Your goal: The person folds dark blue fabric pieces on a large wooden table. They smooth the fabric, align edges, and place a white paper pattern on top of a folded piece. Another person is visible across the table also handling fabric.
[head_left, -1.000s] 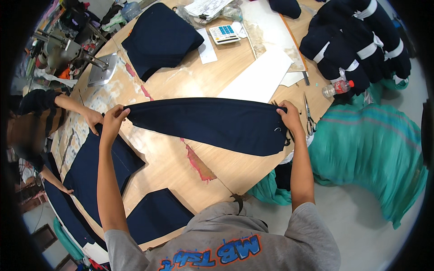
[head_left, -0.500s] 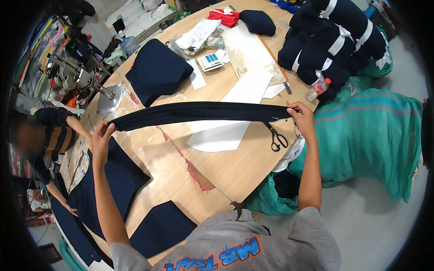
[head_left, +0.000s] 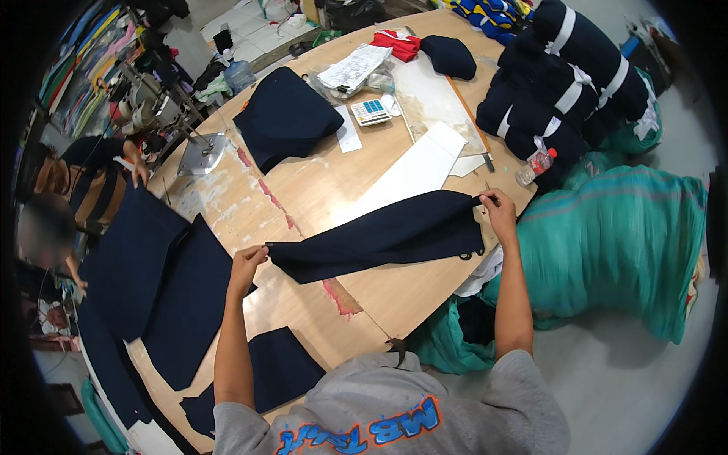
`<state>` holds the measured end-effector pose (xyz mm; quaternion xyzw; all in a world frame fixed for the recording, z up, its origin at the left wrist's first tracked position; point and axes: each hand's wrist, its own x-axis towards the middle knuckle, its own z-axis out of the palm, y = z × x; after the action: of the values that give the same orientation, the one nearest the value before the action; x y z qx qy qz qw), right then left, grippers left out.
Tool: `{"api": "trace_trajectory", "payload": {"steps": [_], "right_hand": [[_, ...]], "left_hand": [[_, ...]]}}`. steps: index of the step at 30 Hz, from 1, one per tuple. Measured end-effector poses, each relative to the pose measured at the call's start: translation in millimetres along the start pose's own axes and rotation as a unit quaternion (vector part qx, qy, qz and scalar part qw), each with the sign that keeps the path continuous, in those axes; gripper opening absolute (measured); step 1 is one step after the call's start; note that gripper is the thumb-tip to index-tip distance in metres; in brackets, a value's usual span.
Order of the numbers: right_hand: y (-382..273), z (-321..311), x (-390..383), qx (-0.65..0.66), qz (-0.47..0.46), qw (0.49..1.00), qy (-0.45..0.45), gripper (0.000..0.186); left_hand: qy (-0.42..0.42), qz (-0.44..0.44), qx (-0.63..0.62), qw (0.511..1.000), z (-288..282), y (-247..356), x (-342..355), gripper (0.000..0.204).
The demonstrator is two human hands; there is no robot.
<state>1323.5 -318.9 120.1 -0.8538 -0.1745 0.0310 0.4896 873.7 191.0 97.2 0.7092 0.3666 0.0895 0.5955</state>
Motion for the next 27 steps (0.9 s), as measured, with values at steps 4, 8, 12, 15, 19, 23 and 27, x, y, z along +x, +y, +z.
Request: {"api": "trace_trajectory", "payload": {"steps": [4, 8, 12, 15, 19, 23, 27], "right_hand": [[-35.4, -11.0, 20.1, -0.017, -0.055, 0.994, 0.089, 0.015], [-82.2, -37.7, 25.5, 0.01, -0.119, 0.982, 0.147, 0.016], [-135.2, -64.0, -4.5, -0.096, -0.203, 0.961, 0.164, 0.013], [-166.3, -70.2, -58.8, -0.143, -0.186, 0.958, 0.165, 0.016], [-194.0, -53.7, -134.4, 0.012, -0.075, 0.997, -0.011, 0.016], [-206.3, -7.2, -214.8, 0.081, -0.078, 0.982, -0.152, 0.012], [-233.1, 41.2, -288.2, 0.085, -0.073, 0.956, -0.27, 0.011]], "left_hand": [[0.114, 0.096, 0.05, 0.987, -10.8, 42.7, -5.9, 0.036], [0.224, 0.156, -0.056, 0.961, -36.2, 92.0, -37.2, 0.029], [0.259, 0.216, -0.152, 0.929, -58.2, 116.7, -112.8, 0.028], [0.314, 0.226, -0.156, 0.909, -81.7, 101.5, -186.5, 0.028], [0.406, 0.199, -0.084, 0.888, -119.0, 64.2, -299.8, 0.027], [0.472, 0.158, -0.068, 0.864, -163.7, 19.2, -414.1, 0.026], [0.515, 0.066, -0.107, 0.848, -213.6, -43.2, -509.4, 0.023]]}}
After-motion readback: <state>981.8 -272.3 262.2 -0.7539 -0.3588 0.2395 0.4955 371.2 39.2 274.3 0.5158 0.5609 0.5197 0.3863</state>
